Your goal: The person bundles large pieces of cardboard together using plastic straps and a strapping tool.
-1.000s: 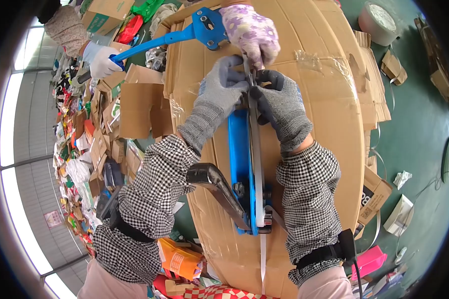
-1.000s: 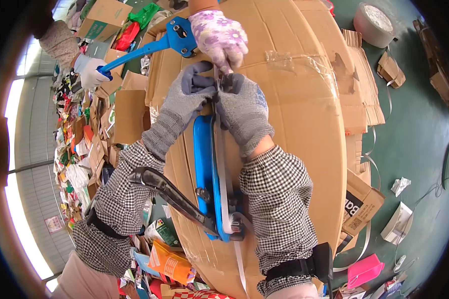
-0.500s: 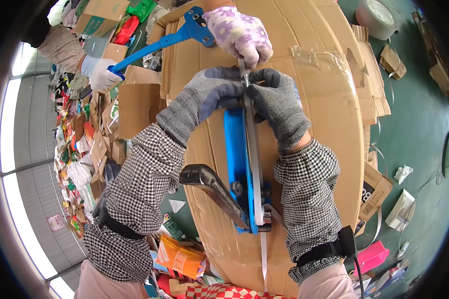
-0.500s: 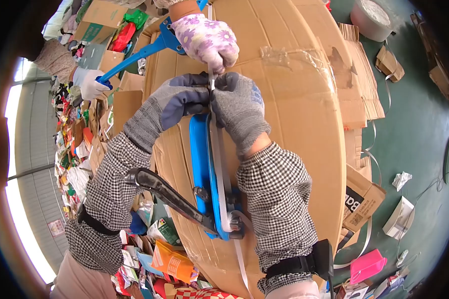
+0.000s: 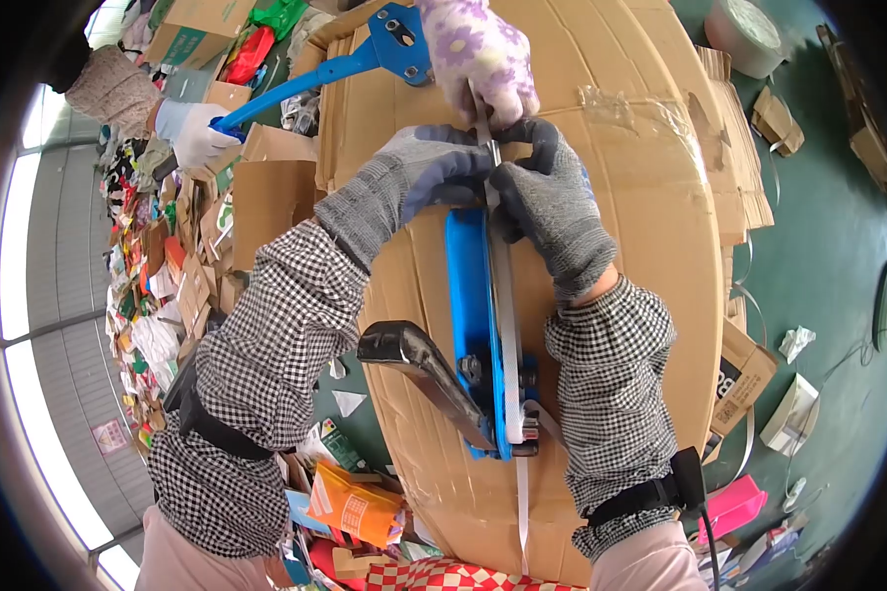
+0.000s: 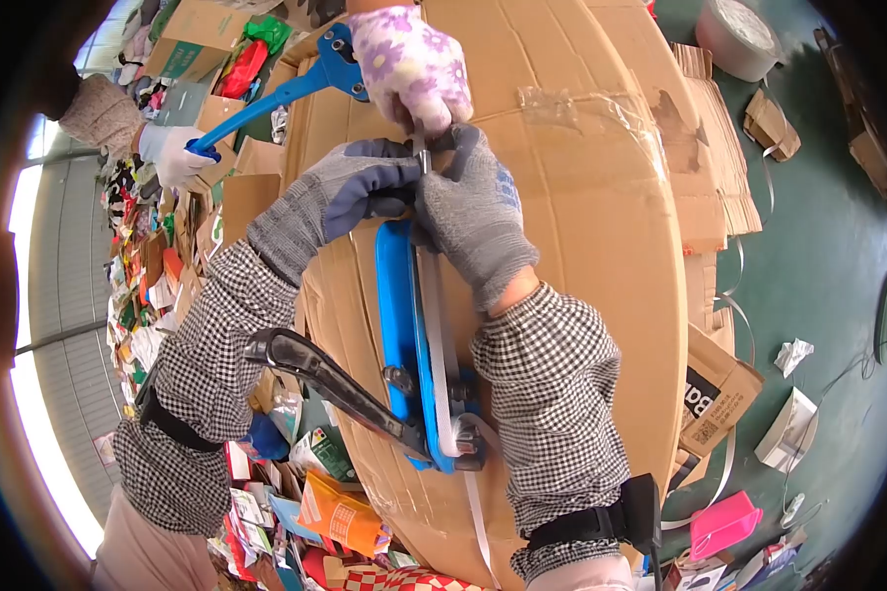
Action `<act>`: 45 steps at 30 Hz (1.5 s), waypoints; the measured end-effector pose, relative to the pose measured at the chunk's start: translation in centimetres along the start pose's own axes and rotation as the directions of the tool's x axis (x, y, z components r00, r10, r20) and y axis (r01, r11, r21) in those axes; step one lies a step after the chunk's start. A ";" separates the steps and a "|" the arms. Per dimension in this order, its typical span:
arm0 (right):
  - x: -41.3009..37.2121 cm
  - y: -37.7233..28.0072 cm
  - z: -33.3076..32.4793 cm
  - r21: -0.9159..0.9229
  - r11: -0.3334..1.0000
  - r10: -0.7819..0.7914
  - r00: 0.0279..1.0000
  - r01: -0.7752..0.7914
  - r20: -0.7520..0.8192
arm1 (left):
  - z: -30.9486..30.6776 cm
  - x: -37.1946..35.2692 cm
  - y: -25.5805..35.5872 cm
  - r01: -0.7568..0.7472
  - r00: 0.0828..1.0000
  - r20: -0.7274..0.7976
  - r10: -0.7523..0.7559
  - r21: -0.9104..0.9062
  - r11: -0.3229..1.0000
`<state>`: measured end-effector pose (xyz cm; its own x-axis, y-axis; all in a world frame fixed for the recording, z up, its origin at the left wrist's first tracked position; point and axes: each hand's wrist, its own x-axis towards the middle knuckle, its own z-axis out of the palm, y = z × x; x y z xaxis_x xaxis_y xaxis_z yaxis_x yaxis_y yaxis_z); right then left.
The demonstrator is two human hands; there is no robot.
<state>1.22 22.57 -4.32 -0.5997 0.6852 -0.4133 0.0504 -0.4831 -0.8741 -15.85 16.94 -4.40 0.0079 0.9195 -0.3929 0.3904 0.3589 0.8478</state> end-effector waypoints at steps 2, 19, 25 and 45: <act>-0.4 -0.4 0.5 0.042 0.999 0.007 0.998 -0.004 -0.055 | 0.4 -0.2 1.1 0.058 0.998 -0.030 -0.060 -0.080 0.995; 0.6 1.1 0.8 -0.036 0.998 -0.048 0.994 0.045 -0.093 | 4.2 0.7 2.8 0.347 0.742 -0.538 -0.401 -0.204 0.915; 0.5 1.1 0.9 -0.096 0.991 -0.104 0.989 0.094 -0.107 | 4.8 -3.1 2.0 -0.092 0.853 -0.445 -0.272 -0.642 0.761; 0.1 0.1 0.8 0.006 0.998 0.055 0.996 -0.055 -0.075 | 8.7 -6.9 -4.7 -0.075 0.737 -0.635 -0.232 -0.419 0.905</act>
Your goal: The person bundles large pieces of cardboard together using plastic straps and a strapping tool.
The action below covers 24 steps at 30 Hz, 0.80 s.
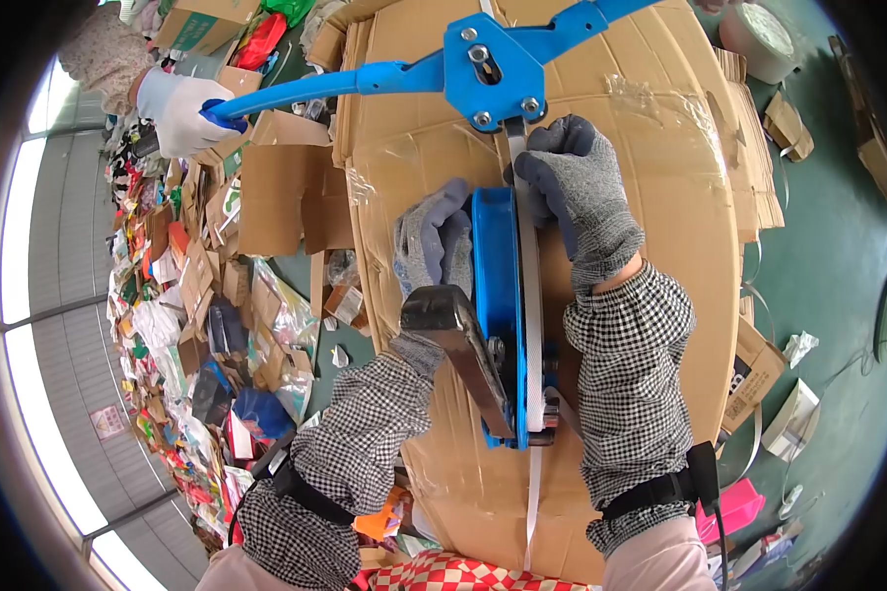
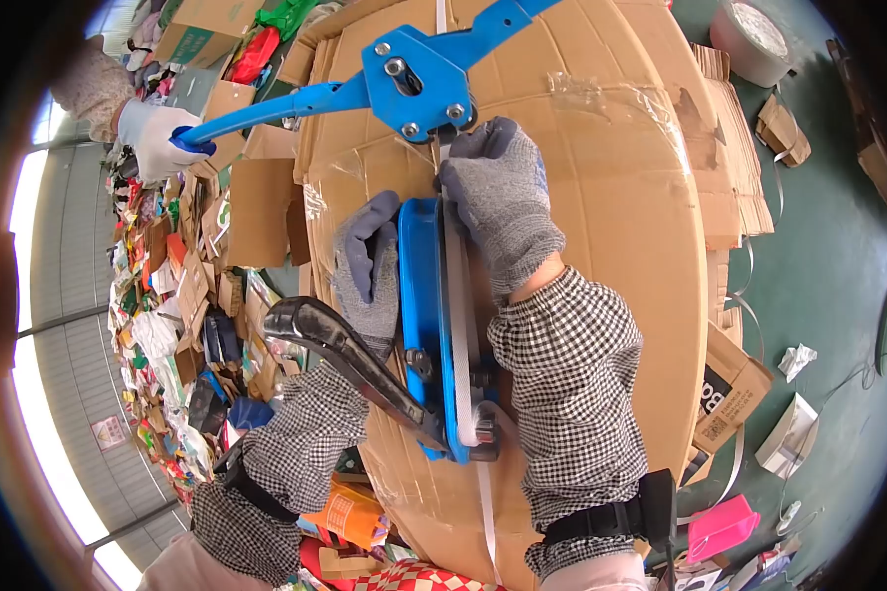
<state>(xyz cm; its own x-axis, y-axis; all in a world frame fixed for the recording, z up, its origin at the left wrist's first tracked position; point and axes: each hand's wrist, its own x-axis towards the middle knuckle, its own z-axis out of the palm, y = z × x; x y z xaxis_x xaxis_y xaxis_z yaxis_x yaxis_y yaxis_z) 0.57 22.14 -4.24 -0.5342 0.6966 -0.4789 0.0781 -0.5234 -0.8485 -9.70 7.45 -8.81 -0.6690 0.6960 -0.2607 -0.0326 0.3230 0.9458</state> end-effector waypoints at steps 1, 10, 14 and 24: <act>0.0 0.0 0.0 0.001 1.000 -0.001 1.000 0.001 0.000 | 0.0 0.0 -0.4 0.090 0.995 -0.015 -0.094 -0.157 0.983; 0.6 0.6 0.4 -0.088 0.995 -0.043 0.997 0.038 -0.058 | 0.9 -0.6 -0.5 -0.111 0.994 -0.020 0.110 -0.227 0.968; 0.8 0.9 0.4 -0.039 0.998 -0.055 0.996 0.053 -0.072 | 0.6 -0.2 -0.1 0.138 0.989 0.014 -0.146 -0.421 0.897; 0.1 0.0 0.5 0.021 1.000 0.002 0.997 -0.001 -0.081 | -0.9 1.0 -2.8 -0.152 0.988 0.017 0.152 0.260 0.954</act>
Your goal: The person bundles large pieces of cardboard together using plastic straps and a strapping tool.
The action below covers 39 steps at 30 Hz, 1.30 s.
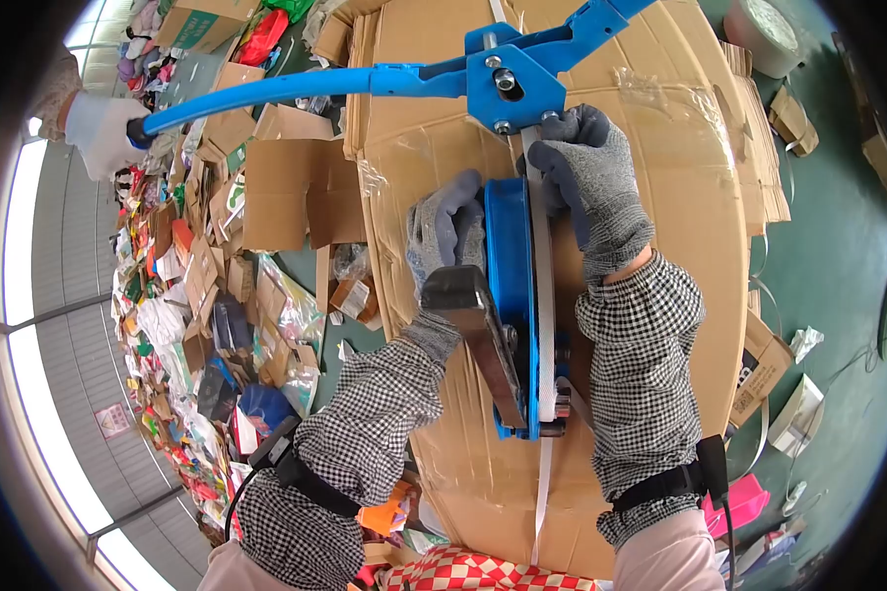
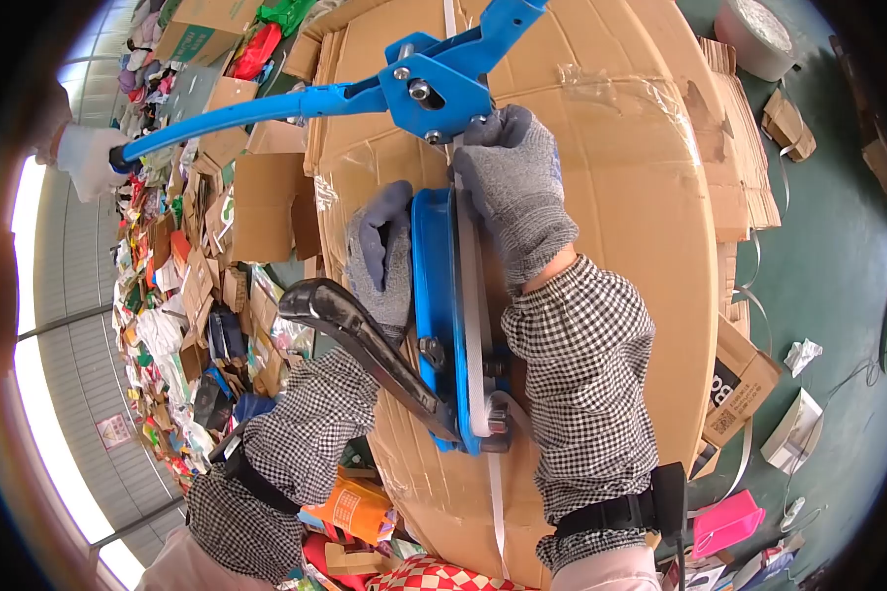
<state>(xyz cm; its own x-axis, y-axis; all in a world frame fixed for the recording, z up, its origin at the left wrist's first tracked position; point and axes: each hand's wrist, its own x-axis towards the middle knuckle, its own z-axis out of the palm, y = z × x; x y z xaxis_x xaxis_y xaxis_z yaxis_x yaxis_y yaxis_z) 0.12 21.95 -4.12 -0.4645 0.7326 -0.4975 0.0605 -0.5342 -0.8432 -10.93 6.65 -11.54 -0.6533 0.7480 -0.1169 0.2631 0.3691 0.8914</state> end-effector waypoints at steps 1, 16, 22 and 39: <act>0.2 0.4 0.0 -0.001 1.000 0.002 1.000 -0.002 0.001 | -0.1 -0.1 -0.6 -0.046 0.999 -0.012 0.048 0.105 0.993; 0.0 0.5 0.1 0.031 0.999 -0.022 0.999 0.021 0.025 | 1.0 -0.9 4.3 -0.445 0.830 -0.100 0.549 0.475 0.759; 1.5 1.4 0.5 -0.088 0.991 -0.096 0.994 0.100 0.045 | 1.0 0.0 3.0 -0.424 0.817 -0.142 0.558 0.508 0.750; -25.7 10.7 -9.6 -1.000 -0.025 -0.450 0.893 0.007 0.017 | 0.6 1.2 -1.8 -0.303 0.938 -0.111 0.330 0.205 0.931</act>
<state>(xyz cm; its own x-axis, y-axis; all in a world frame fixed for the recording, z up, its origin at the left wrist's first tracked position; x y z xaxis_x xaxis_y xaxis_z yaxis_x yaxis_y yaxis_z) 21.20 1.47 -2.35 -0.4574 0.8871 -0.0617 0.8786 0.4401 -0.1856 -11.73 7.18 -13.53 -0.6045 0.7618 0.2327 0.5881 0.2297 0.7755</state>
